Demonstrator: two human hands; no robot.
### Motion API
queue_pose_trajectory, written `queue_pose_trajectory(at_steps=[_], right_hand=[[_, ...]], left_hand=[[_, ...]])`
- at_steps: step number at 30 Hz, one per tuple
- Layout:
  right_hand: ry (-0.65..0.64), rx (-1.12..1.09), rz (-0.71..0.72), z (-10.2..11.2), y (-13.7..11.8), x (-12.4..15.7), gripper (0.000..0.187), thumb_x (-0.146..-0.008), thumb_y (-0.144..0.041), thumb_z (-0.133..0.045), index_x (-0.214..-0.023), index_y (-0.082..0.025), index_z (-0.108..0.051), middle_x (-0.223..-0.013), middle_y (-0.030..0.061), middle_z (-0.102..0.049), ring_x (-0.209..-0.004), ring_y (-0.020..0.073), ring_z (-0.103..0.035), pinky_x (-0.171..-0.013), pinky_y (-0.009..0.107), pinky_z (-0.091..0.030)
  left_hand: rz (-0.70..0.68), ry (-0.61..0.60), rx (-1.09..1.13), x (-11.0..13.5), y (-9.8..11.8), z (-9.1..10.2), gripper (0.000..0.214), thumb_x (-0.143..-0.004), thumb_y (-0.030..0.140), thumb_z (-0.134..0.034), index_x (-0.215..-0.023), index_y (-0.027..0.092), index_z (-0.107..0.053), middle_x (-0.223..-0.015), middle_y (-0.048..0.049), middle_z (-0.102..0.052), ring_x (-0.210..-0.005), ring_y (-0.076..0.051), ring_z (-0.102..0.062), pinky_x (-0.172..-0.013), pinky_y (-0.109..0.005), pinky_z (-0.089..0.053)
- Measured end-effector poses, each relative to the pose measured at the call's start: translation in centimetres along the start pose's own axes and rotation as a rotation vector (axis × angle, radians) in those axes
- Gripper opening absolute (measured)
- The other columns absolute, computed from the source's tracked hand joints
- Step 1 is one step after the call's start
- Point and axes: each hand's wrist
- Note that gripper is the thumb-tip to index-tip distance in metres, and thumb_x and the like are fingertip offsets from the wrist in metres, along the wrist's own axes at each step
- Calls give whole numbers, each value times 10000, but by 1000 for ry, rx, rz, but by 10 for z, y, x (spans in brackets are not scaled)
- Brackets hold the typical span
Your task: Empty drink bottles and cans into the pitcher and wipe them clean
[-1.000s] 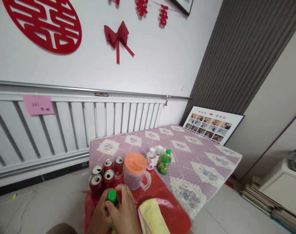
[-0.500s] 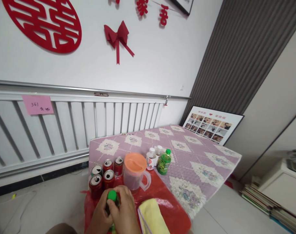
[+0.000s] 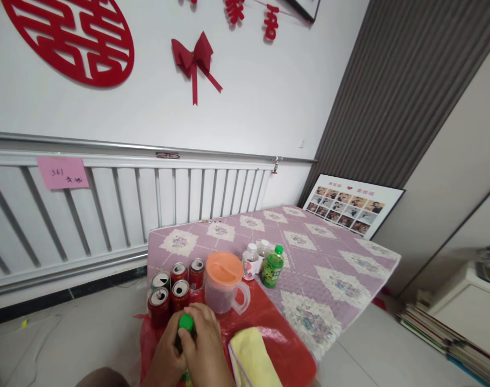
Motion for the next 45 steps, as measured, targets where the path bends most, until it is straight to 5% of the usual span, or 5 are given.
queue_pose_trajectory(at_steps=[15, 20, 28, 35, 45], right_hand=[[28, 112, -110, -9, -15, -3, 216, -781, -118, -574, -967, -197, -650, -1025, 84, -656, -1015, 259, -607, -917, 396, -467], [58, 44, -104, -8, -12, 9, 385, -792, -134, -563, -1170, -189, -615, -1205, 105, -630, -1159, 251, -575, -1005, 382, -447], [161, 140, 11, 19, 50, 46, 231, -902, -219, -455, -1027, -204, -648, -1075, 92, -682, -1027, 206, -640, -922, 339, -516], [109, 566, -280, 43, 107, 58, 416, -856, -226, -507, -1251, -132, -600, -1275, 174, -607, -1194, 304, -552, -996, 450, -451], [-143, 834, -543, 32, 130, 72, 817, -719, -245, -663, -1473, -302, -355, -1587, 84, -257, -1389, 350, -322, -963, 539, -426]], left_hand=[[-25, -27, 12, 0, 0, 1, 285, -838, 295, -530, -1078, 166, -613, -1042, -106, -673, -986, -250, -637, -889, -388, -519], [1, -20, 10, 2, 4, 3, 289, -790, 242, -543, -1064, 164, -594, -1017, -93, -670, -930, -237, -645, -841, -374, -533], [14, 58, -178, 5, -5, 4, 393, -696, 252, -624, -1079, 178, -578, -1039, -81, -664, -944, -242, -646, -877, -400, -526], [23, 17, -178, 4, -3, 5, 341, -727, 236, -606, -1063, 195, -565, -947, -28, -660, -834, -197, -641, -793, -334, -534], [46, -106, -175, 3, 7, 14, 441, -710, 229, -626, -1139, 195, -529, -993, -42, -647, -879, -211, -629, -826, -355, -520]])
Point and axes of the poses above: each hand's wrist, its own x-axis away from the middle knuckle, its own z-axis out of the back of the hand, y = z × x
